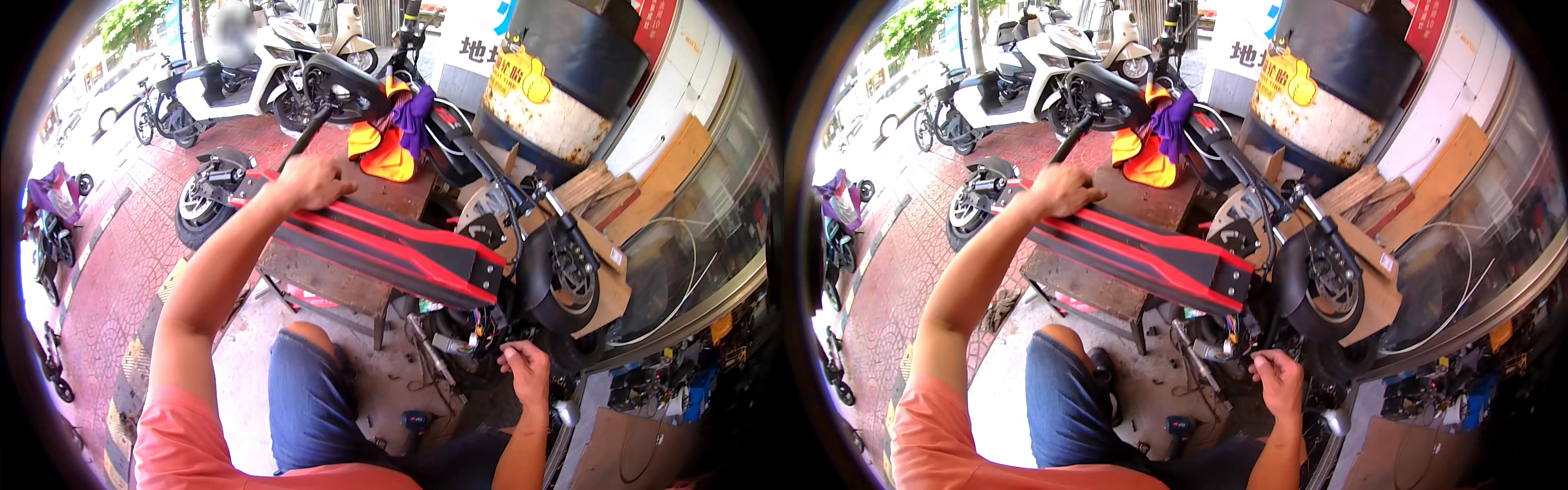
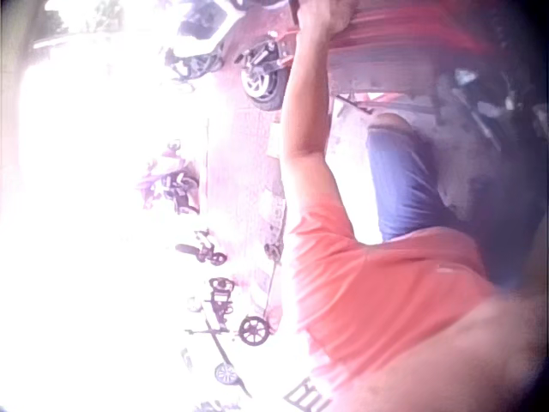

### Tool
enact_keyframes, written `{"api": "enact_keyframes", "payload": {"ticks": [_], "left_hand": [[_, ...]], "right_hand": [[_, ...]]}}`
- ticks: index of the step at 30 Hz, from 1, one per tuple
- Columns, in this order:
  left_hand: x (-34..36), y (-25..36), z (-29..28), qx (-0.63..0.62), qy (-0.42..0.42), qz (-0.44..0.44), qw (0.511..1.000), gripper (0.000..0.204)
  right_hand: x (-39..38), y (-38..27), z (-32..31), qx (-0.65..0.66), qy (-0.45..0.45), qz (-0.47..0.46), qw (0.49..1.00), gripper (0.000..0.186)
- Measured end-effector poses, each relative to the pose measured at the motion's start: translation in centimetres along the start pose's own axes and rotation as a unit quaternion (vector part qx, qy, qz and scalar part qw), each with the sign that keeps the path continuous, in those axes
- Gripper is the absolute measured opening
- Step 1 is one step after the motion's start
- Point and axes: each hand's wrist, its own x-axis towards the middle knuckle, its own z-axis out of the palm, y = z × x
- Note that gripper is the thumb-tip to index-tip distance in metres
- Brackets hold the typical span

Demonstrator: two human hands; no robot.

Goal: The person uses an impact driver to remove screws from a scooter panel, then manipulates internal wiring and disconnects an electronic controller before retrieving a second controller from a nearby workbench.

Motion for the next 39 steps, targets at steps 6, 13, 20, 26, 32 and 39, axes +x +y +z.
{"api": "enact_keyframes", "payload": {"ticks": [6,13,20,26,32,39], "left_hand": [[0.8,-0.6,2.0,-0.018,-0.073,0.080,0.994,0.065],[1.0,-5.5,-1.6,0.001,-0.177,0.075,0.981,0.078],[3.0,-7.1,-1.4,-0.078,-0.149,0.060,0.984,0.063],[4.1,-7.3,-1.7,-0.144,-0.115,-0.079,0.980,0.054],[4.5,-7.8,-1.2,-0.155,-0.125,-0.091,0.976,0.038],[4.7,-8.7,-1.0,-0.200,-0.147,-0.111,0.962,0.034]], "right_hand": [[3.2,-12.0,-1.2,-0.142,0.028,-0.136,0.980,0.020],[18.0,-22.3,2.3,-0.283,-0.026,-0.213,0.935,0.035],[36.2,-27.4,10.2,-0.125,-0.139,-0.092,0.978,0.047],[54.9,-36.5,21.3,-0.342,-0.063,-0.183,0.920,0.083],[67.0,-41.0,27.9,-0.516,-0.018,-0.087,0.852,0.085],[68.7,-42.7,28.4,-0.358,-0.182,0.104,0.910,0.047]]}}
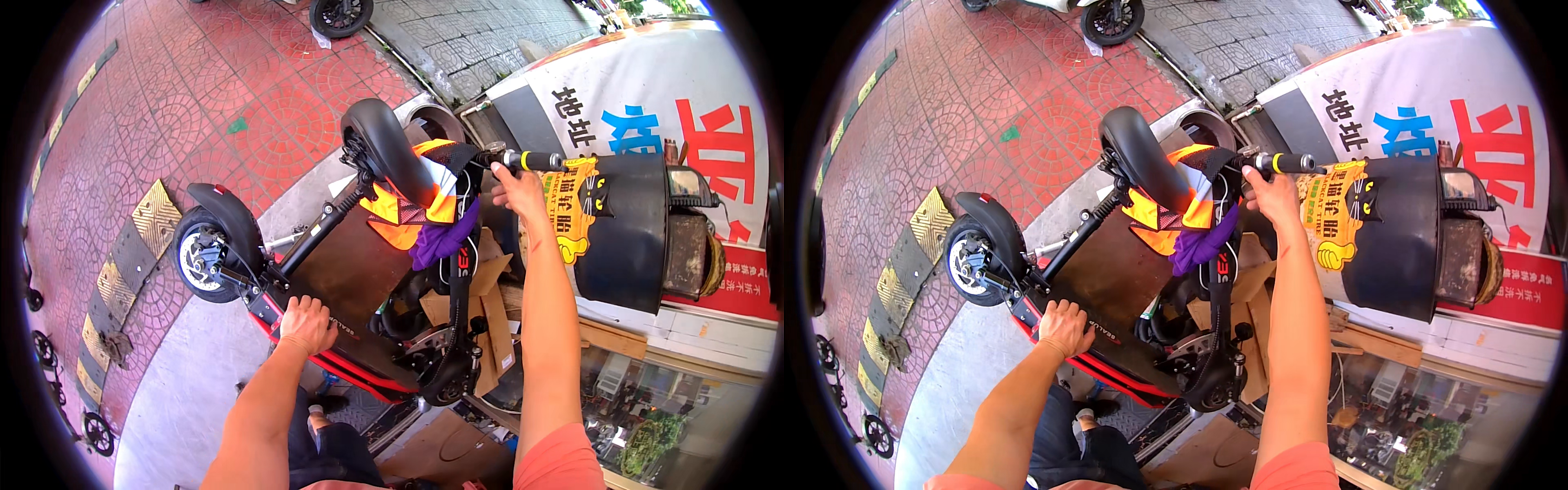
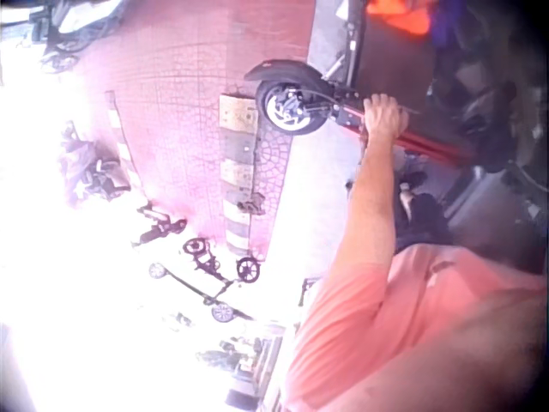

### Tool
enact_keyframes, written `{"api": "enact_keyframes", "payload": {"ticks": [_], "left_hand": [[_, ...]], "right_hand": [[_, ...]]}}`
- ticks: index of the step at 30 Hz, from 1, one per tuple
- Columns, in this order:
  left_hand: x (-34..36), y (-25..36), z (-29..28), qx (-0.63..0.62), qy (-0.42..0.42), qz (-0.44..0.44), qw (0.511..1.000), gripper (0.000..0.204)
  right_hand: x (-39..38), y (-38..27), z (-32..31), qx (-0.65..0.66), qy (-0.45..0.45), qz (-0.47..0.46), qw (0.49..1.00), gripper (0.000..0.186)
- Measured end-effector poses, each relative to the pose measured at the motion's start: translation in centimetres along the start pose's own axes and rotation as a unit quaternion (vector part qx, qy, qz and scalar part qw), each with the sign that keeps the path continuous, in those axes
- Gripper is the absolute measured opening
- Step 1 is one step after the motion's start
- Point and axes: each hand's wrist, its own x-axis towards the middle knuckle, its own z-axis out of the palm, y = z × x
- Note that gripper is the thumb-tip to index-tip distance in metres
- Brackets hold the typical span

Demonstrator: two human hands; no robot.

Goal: The person uses an impact driver to remove screws from a scooter panel, then manipulates internal wiring and disconnects an electronic controller before retrieving a second controller from a nearby workbench.

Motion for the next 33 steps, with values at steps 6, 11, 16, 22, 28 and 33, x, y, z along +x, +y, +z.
{"api": "enact_keyframes", "payload": {"ticks": [6,11,16,22,28,33], "left_hand": [[0.5,-0.3,-0.1,-0.020,-0.030,-0.005,0.999,0.030],[0.7,-0.3,-0.9,-0.019,-0.050,-0.012,0.999,0.025],[0.9,-0.5,-0.6,-0.026,-0.043,-0.011,0.999,0.025],[0.9,-0.3,-0.9,-0.019,-0.046,-0.014,0.999,0.025],[1.1,-0.1,-0.8,-0.011,-0.058,-0.020,0.998,0.024],[1.0,-0.1,-0.6,-0.012,-0.043,-0.021,0.999,0.023]], "right_hand": [[0.4,0.8,-0.1,0.037,-0.022,-0.035,0.998,0.061],[0.6,1.0,-0.2,0.045,-0.032,0.002,0.998,0.060],[0.7,0.9,-0.3,0.040,-0.033,0.007,0.999,0.058],[0.8,1.1,-0.3,0.046,-0.038,-0.010,0.998,0.058],[1.0,1.6,-0.5,0.043,-0.040,-0.009,0.998,0.060],[0.7,1.0,-0.2,0.050,-0.035,-0.019,0.998,0.060]]}}
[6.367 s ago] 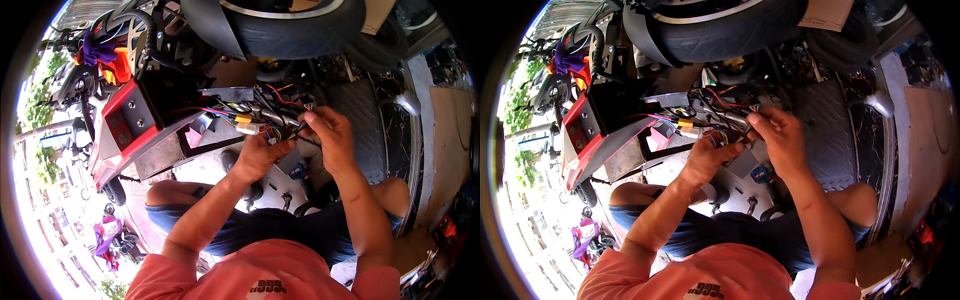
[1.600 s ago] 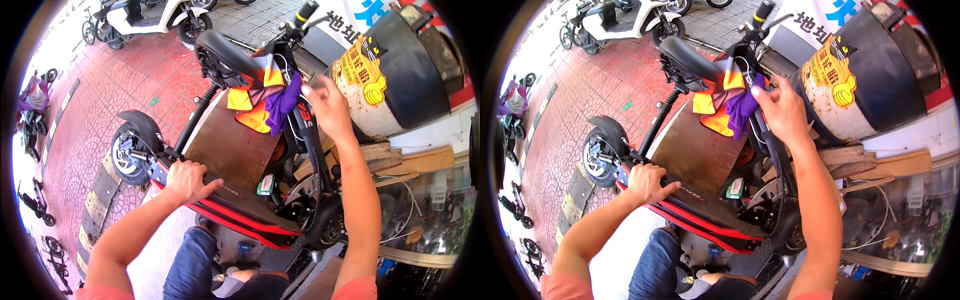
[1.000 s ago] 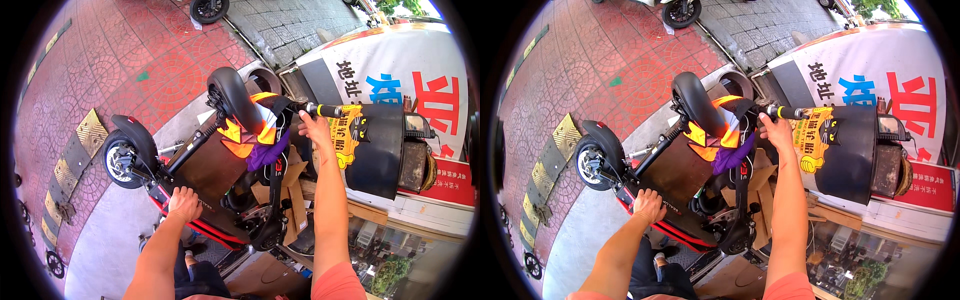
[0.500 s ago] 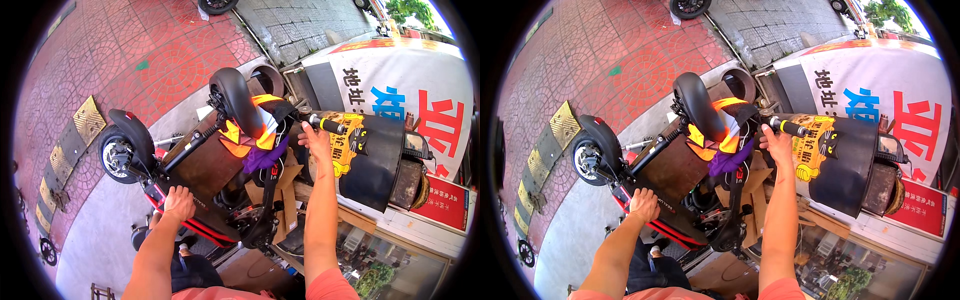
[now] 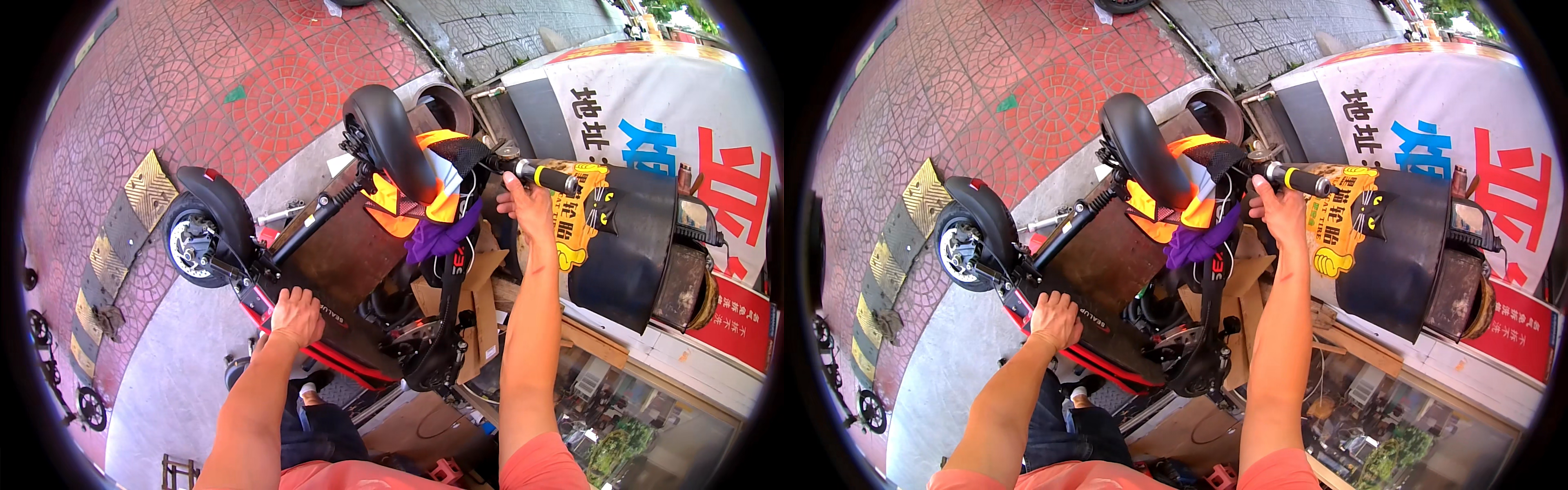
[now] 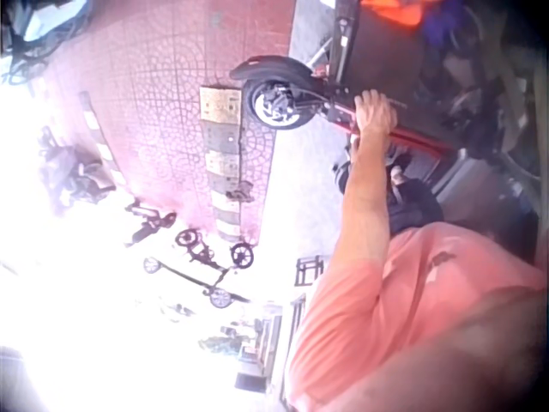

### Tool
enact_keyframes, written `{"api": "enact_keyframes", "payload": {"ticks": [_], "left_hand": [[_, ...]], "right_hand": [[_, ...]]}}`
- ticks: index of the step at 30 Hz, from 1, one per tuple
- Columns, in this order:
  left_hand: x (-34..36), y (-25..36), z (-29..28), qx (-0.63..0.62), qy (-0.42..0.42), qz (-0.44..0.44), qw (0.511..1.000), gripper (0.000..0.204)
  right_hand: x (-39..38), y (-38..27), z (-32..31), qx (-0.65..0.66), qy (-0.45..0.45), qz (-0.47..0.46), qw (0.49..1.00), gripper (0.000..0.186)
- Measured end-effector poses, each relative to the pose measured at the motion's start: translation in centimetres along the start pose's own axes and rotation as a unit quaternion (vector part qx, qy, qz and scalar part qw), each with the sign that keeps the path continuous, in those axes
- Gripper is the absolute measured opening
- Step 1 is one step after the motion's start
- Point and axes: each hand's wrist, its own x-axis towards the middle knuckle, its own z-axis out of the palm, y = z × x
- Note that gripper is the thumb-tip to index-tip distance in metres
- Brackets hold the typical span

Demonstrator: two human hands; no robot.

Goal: The person uses an impact driver to remove screws from a scooter panel, then manipulates internal wiring and disconnects an electronic controller before retrieving a second controller from a nearby workbench.

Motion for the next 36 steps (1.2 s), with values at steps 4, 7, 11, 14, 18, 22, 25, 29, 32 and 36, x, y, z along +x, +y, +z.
{"api": "enact_keyframes", "payload": {"ticks": [4,7,11,14,18,22,25,29,32,36], "left_hand": [[0.1,-0.1,-0.1,-0.005,0.001,0.002,1.000,0.023],[0.0,-0.2,-0.1,-0.009,0.008,0.006,1.000,0.023],[0.0,-0.2,0.1,-0.018,0.007,0.003,1.000,0.024],[0.1,-0.6,0.1,-0.029,0.006,0.015,0.999,0.024],[0.0,-0.6,0.2,-0.039,-0.010,0.009,0.999,0.024],[-0.2,-0.6,0.0,-0.044,-0.001,0.017,0.999,0.023],[0.2,-0.9,0.5,-0.046,0.006,0.008,0.999,0.023],[0.1,-0.7,0.2,-0.055,0.021,0.018,0.998,0.020],[0.2,-0.9,0.2,-0.047,0.030,0.022,0.998,0.020],[0.4,-0.9,0.3,-0.069,0.044,0.023,0.996,0.019]], "right_hand": [[0.0,0.2,-0.2,-0.005,-0.001,0.005,1.000,0.062],[-1.0,0.7,1.1,0.044,0.018,0.045,0.998,0.066],[-2.8,2.1,4.4,0.069,0.070,0.055,0.994,0.066],[-3.1,2.2,5.9,0.050,0.142,0.046,0.988,0.059],[-4.5,2.1,9.2,0.033,0.120,-0.012,0.992,0.066],[0.4,0.4,12.1,-0.083,0.131,-0.110,0.982,0.072],[4.6,-3.3,14.4,-0.060,0.075,-0.072,0.993,0.077],[11.5,0.5,18.3,-0.051,0.057,0.002,0.997,0.097],[15.5,0.5,19.7,-0.113,0.033,0.027,0.993,0.099],[17.3,0.6,19.2,-0.129,-0.041,0.024,0.991,0.092]]}}
